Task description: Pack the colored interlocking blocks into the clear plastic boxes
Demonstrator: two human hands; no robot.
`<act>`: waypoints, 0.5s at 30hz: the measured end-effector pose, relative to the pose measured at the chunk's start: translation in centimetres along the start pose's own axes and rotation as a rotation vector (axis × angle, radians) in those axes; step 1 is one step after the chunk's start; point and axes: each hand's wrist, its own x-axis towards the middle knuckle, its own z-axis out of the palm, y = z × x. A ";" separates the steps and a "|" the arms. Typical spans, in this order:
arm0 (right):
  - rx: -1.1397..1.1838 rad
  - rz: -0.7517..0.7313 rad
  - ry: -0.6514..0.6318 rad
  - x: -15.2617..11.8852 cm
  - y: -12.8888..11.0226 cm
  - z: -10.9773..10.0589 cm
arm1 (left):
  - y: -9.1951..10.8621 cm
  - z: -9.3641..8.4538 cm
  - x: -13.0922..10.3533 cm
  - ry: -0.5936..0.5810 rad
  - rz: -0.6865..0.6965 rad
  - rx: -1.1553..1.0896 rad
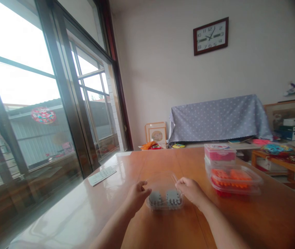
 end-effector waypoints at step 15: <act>-0.003 -0.079 -0.037 0.0 0.7 0.0 | 1.2 -0.6 0.2 0.052 -0.045 -0.005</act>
